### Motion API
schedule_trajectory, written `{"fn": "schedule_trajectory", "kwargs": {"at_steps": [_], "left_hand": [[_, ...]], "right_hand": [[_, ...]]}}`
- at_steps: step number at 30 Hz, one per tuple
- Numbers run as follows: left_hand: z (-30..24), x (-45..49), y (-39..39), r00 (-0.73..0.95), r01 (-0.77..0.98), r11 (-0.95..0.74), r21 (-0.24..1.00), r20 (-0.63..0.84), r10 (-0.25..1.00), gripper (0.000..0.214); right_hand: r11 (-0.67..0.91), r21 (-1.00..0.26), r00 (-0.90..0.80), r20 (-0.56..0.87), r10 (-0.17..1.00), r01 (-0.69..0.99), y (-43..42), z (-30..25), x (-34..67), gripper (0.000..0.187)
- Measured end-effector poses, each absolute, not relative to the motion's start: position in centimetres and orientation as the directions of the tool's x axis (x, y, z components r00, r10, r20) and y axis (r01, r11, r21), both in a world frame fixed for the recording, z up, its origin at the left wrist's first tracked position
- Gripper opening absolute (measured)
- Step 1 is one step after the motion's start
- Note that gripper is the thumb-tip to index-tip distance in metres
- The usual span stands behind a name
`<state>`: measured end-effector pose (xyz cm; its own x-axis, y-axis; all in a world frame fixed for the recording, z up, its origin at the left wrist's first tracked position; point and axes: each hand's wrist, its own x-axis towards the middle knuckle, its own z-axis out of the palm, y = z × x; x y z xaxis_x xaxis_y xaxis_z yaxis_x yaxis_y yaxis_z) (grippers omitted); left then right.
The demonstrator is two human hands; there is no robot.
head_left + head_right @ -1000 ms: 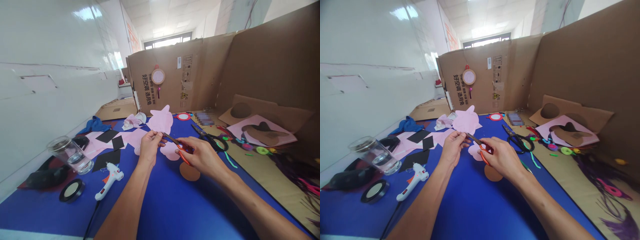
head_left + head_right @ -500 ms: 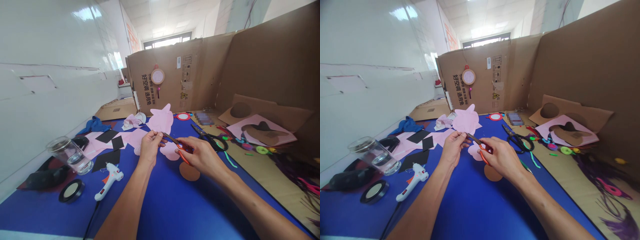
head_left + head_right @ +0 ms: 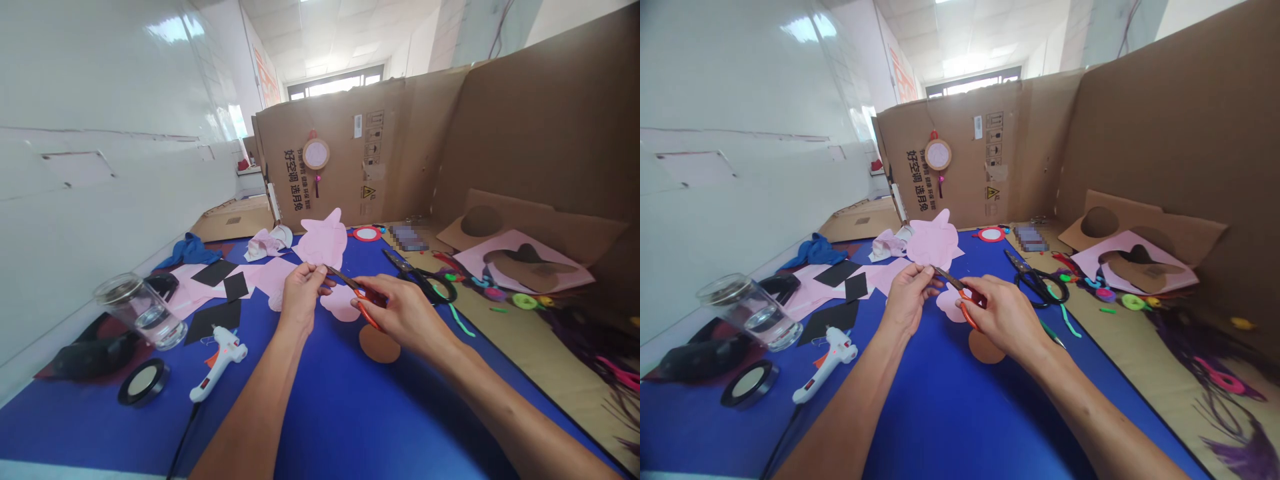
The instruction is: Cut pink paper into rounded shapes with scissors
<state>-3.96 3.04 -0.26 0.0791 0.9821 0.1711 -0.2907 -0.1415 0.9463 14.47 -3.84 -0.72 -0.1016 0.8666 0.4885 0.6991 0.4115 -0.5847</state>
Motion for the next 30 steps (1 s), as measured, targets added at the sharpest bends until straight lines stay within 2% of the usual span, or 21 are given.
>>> {"fn": "schedule_trajectory", "kwargs": {"at_steps": [30], "left_hand": [[-0.43, -3.81, 3.04, 0.089, -0.299, -0.137, 0.944, 0.171, 0.981, 0.03]], "right_hand": [[0.411, -0.577, -0.075, 0.516, 0.853, 0.706, -3.85, -0.86, 14.19, 0.027]]}}
